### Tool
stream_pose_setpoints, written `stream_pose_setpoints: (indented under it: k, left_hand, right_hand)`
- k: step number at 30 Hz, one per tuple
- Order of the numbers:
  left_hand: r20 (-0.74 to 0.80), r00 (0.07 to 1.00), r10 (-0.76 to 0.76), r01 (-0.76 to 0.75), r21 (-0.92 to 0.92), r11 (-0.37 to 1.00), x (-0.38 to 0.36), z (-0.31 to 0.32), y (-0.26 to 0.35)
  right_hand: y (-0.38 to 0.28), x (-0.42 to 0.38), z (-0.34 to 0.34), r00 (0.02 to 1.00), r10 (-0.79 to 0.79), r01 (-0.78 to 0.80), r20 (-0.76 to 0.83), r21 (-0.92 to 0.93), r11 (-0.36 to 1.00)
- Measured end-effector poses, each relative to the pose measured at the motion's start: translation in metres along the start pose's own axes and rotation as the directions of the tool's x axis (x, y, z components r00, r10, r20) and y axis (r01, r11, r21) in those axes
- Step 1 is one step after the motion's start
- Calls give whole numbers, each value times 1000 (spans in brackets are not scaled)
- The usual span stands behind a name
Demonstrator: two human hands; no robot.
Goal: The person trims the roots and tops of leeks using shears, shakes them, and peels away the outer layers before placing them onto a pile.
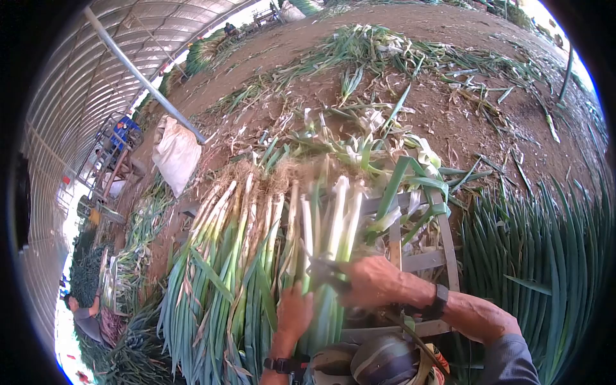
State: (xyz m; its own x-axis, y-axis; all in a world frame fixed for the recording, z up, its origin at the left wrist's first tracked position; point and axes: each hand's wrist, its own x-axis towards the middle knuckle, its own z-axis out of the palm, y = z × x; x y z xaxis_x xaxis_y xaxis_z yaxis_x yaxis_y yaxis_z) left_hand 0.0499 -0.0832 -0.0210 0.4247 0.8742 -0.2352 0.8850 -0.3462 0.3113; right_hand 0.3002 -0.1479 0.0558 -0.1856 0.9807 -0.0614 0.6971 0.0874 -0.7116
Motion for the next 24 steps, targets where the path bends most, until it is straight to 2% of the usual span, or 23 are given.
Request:
stream_pose_setpoints:
  k: [1,5,6,9,11,15,18,21,22,24]
  left_hand:
    - [-47,997,56,-55,19,998,-4,7,-3]
    - [-282,958,56,-50,26,998,3,12,-24]
    - [-459,884,89,-64,71,995,4,13,-25]
    - [-529,839,130,-122,51,991,30,-1,-29]
    - [-459,883,98,-124,-26,992,46,7,-42]
    - [-225,974,39,-59,-85,995,51,-4,-32]
    - [-172,984,52,-58,-31,998,58,0,-34]
    - [-207,978,0,-13,-62,998,72,3,-36]
    - [-221,975,-21,-38,-260,965,79,-1,-40]
    - [-216,974,-64,-86,-618,782,93,-13,-55]
  right_hand:
    - [-3,3,3,1000,-23,23,7,0,1000]
    - [-14,11,11,995,-56,60,84,-43,997]
    - [-12,11,15,995,-81,86,66,-73,994]
    - [-9,13,22,991,-127,131,30,-164,978]
    - [-16,14,14,992,-121,124,27,-225,966]
    - [-17,15,11,993,-35,52,109,-155,987]
    - [-22,12,8,981,-16,43,192,-135,990]
    - [-28,8,1,978,-50,74,203,-115,991]
    - [-29,5,-1,979,-63,85,192,-107,991]
    - [-25,0,1,983,-95,114,160,-113,987]
